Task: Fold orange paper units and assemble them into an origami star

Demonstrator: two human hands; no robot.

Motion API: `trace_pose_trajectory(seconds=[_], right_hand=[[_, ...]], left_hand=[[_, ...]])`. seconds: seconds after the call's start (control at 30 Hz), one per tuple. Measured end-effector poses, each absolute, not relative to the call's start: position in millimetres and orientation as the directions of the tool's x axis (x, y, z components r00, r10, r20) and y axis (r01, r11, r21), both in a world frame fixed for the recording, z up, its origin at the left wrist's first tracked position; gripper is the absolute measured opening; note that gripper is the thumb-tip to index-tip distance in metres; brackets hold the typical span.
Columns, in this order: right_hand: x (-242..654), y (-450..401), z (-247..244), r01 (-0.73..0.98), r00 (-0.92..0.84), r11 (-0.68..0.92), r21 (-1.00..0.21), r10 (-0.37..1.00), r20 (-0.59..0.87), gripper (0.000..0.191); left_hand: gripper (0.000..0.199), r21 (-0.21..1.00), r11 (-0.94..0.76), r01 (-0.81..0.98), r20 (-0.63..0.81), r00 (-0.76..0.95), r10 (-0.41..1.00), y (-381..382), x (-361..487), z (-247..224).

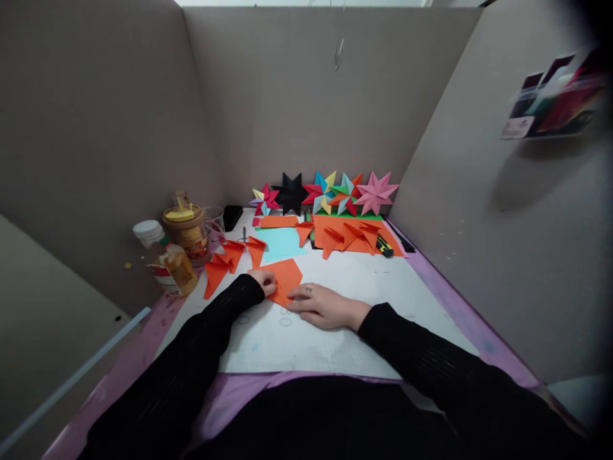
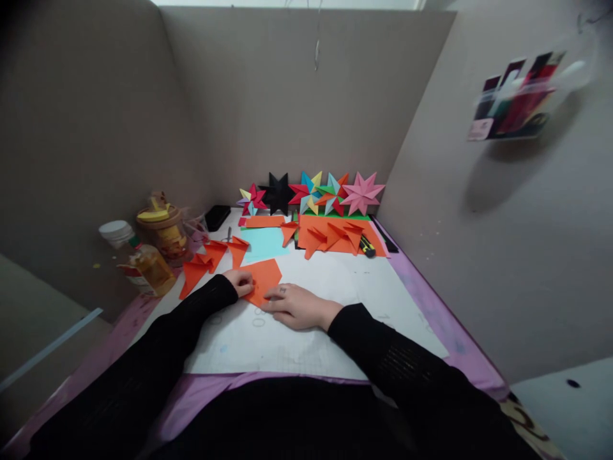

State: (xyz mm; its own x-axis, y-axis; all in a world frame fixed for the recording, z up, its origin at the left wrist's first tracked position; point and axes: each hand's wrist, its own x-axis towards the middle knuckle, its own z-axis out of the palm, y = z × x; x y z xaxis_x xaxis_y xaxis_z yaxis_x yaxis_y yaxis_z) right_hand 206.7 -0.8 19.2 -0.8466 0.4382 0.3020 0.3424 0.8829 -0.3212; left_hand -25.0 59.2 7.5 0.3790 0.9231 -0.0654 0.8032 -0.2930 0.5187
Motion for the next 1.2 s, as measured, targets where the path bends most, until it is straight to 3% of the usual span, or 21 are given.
trace_pose_trajectory(seconds=[0.4,0.83,1.2], right_hand=[[204,-9,29,0.31,-0.879,0.899,-0.31,0.395,0.267,0.041],[200,-9,25,0.408,-0.886,0.861,-0.303,0.454,0.096,0.068],[194,-8,23,0.481,-0.857,0.826,-0.293,0.513,0.04,0.078]], left_hand=[[0.016,0.423,-0.35,0.836,-0.023,0.396,0.918,58,-21,8],[0.019,0.361,-0.336,0.87,-0.038,0.373,0.927,58,-20,7],[0.021,0.391,-0.322,0.862,-0.035,0.364,0.931,57,-22,3]])
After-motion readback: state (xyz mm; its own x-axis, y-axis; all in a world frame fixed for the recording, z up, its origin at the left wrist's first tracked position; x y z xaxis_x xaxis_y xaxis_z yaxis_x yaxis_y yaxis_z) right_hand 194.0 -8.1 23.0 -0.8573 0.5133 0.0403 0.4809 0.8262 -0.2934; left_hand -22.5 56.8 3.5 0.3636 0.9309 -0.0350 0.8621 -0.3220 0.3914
